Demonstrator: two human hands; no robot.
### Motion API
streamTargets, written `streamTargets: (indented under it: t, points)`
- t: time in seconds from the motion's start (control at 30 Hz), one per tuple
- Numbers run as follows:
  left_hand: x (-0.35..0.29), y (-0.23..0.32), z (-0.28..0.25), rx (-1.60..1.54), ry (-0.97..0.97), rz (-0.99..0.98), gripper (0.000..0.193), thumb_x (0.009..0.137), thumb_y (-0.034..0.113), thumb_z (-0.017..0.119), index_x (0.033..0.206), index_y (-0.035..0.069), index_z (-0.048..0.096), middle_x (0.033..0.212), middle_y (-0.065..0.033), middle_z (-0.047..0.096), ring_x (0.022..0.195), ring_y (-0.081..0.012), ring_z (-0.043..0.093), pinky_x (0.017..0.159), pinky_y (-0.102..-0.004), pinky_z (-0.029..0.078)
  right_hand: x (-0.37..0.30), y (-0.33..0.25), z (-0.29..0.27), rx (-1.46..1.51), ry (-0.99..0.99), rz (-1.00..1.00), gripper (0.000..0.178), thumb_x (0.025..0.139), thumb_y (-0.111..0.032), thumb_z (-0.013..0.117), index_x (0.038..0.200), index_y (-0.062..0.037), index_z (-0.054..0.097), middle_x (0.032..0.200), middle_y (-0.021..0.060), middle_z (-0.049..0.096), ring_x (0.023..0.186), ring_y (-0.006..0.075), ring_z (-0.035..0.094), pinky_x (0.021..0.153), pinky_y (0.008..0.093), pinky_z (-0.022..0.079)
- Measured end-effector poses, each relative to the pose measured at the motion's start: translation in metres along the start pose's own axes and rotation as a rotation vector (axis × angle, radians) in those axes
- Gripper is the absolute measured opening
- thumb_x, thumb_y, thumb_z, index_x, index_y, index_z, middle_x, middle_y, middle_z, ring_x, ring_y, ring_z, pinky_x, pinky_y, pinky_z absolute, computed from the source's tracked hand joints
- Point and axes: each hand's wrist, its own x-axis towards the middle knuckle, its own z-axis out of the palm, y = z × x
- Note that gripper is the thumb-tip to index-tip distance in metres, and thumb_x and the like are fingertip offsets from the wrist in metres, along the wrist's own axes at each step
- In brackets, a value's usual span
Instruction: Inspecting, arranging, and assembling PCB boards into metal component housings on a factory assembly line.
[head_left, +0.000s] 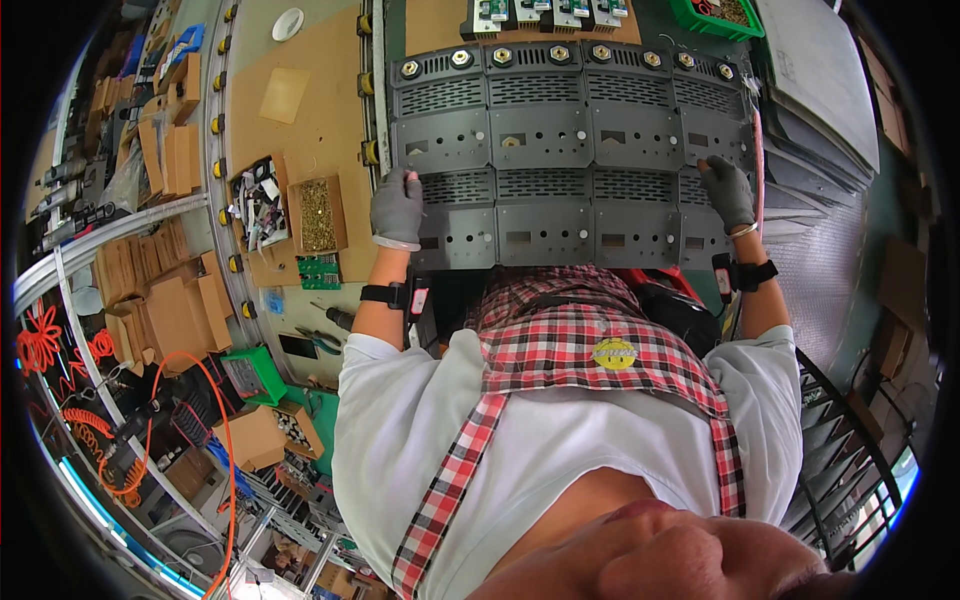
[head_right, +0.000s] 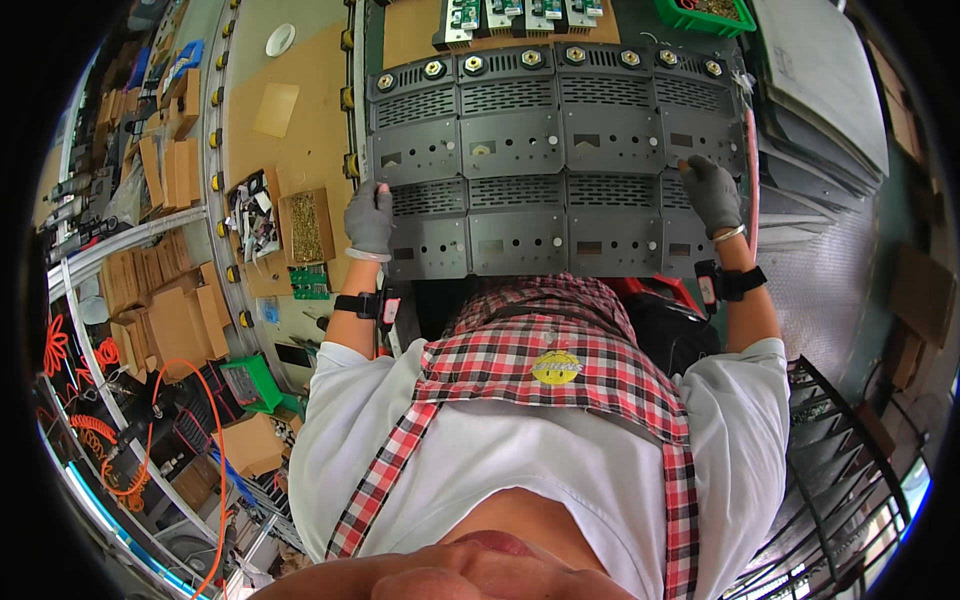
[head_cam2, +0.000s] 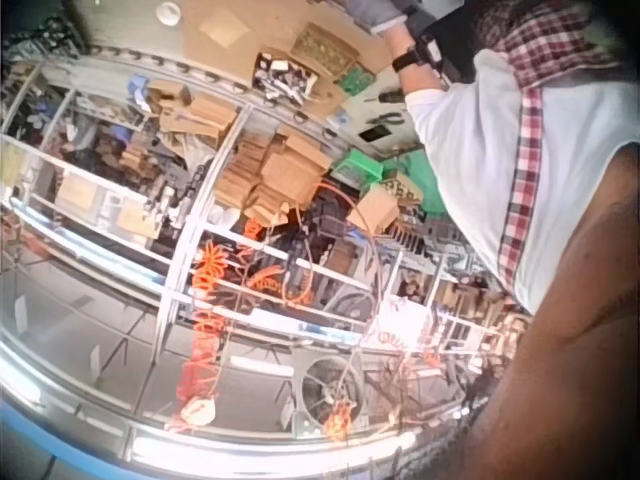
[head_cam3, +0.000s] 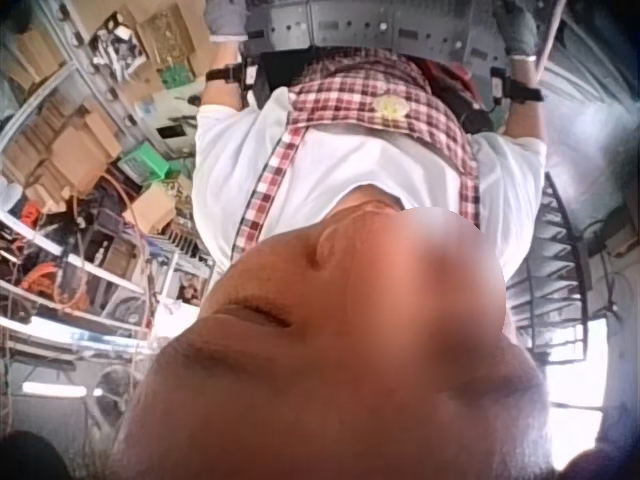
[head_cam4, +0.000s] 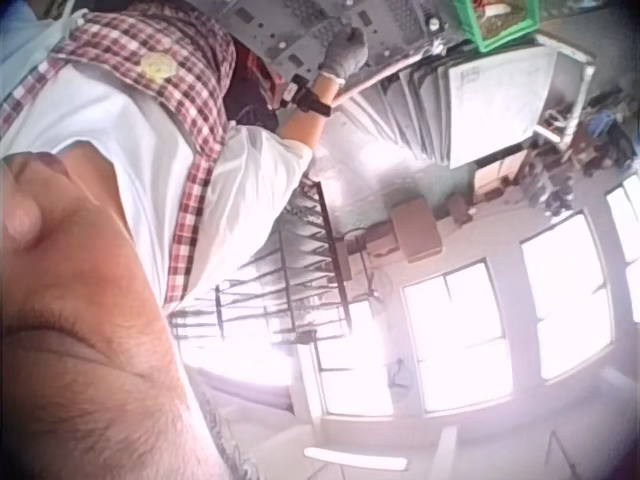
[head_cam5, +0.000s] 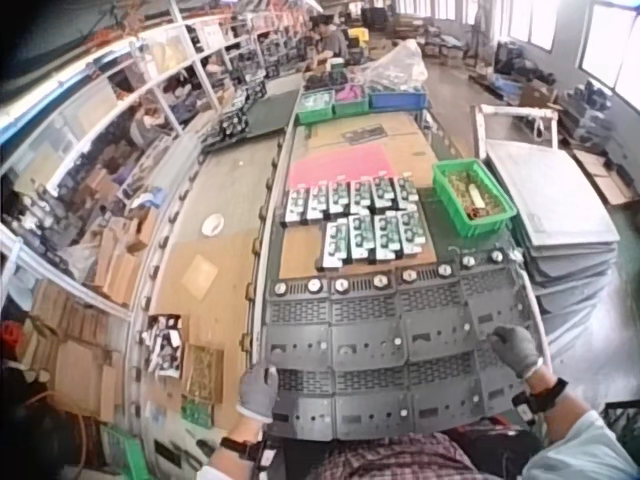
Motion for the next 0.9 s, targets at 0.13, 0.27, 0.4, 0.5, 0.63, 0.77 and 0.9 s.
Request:
streamTargets:
  t: [0.13, 0.27, 0.4, 0.5, 0.63, 0.77, 0.9]
  points:
    - [-0.019, 0.013, 0.003, -0.066, -0.039, 0.072, 0.021, 0.081, 0.029, 0.05, 0.082, 0.01, 0.056, 0.076, -0.0144, 0.058, 0.069, -0.0324, 0.057, 0.06, -0.0422, 0.044, -0.016, -0.012, 0.004, 0.093, -0.107, 0.039, 0.028, 0.078, -0.029, 0.052, 0.093, -0.0076, 0.061, 0.079, 0.0161, 0.061, 0.075, 0.0324, 0.058, 0.065, 0.0366, 0.046]
    - [-0.039, 0.026, -0.005, -0.025, -0.06, 0.029, 0.023, 0.081, 0.031, 0.049, 0.08, 0.009, 0.055, 0.073, -0.0147, 0.058, 0.068, -0.0322, 0.057, 0.059, -0.042, 0.044, -0.042, -0.024, 0.007, 0.173, -0.092, -0.004, 0.024, 0.077, -0.027, 0.053, 0.091, -0.0087, 0.061, 0.074, 0.0155, 0.06, 0.071, 0.0326, 0.058, 0.063, 0.0378, 0.045]
    - [-0.062, 0.048, -0.003, 0.116, -0.304, 0.142, 0.029, 0.081, 0.036, 0.047, 0.078, 0.008, 0.054, 0.071, -0.0145, 0.058, 0.069, -0.0311, 0.058, 0.06, -0.0422, 0.044, -0.069, -0.036, 0.024, 0.027, -0.087, -0.217, 0.018, 0.077, -0.025, 0.052, 0.086, -0.0109, 0.059, 0.071, 0.0154, 0.058, 0.068, 0.0337, 0.057, 0.06, 0.041, 0.044]
    - [-0.073, 0.066, 0.007, 0.069, -0.455, 0.144, 0.036, 0.082, 0.042, 0.043, 0.081, 0.008, 0.056, 0.074, -0.0162, 0.06, 0.071, -0.0329, 0.058, 0.062, -0.0437, 0.044, -0.08, -0.03, 0.027, -0.043, -0.043, -0.211, 0.016, 0.077, -0.025, 0.052, 0.085, -0.012, 0.056, 0.07, 0.0155, 0.058, 0.068, 0.0352, 0.057, 0.059, 0.0423, 0.044]
    - [-0.084, 0.078, 0.017, 0.196, -0.585, 0.18, 0.034, 0.081, 0.04, 0.045, 0.078, 0.009, 0.059, 0.076, -0.0127, 0.061, 0.072, -0.0302, 0.06, 0.061, -0.0415, 0.047, -0.091, -0.009, 0.024, -0.131, -0.084, 0.02, 0.019, 0.078, -0.027, 0.053, 0.089, -0.0114, 0.054, 0.073, 0.0156, 0.06, 0.069, 0.0354, 0.058, 0.06, 0.044, 0.044]
    - [-0.091, 0.079, 0.024, 0.18, -0.528, 0.16, 0.027, 0.081, 0.032, 0.045, 0.079, 0.01, 0.059, 0.076, -0.0125, 0.061, 0.07, -0.0295, 0.06, 0.058, -0.0413, 0.047, -0.108, 0.001, 0.045, -0.081, -0.157, 0.014, 0.031, 0.076, -0.029, 0.054, 0.101, -0.012, 0.047, 0.076, 0.0165, 0.06, 0.07, 0.0364, 0.058, 0.06, 0.0451, 0.044]
    - [-0.095, 0.075, 0.026, 0.17, -0.444, 0.203, 0.022, 0.08, 0.029, 0.046, 0.078, 0.01, 0.057, 0.073, -0.012, 0.06, 0.068, -0.0292, 0.06, 0.058, -0.041, 0.047, -0.109, 0.009, 0.058, -0.093, -0.142, -0.007, 0.036, 0.077, -0.026, 0.053, 0.108, -0.0115, 0.042, 0.073, 0.0171, 0.06, 0.069, 0.0369, 0.058, 0.06, 0.0464, 0.044]
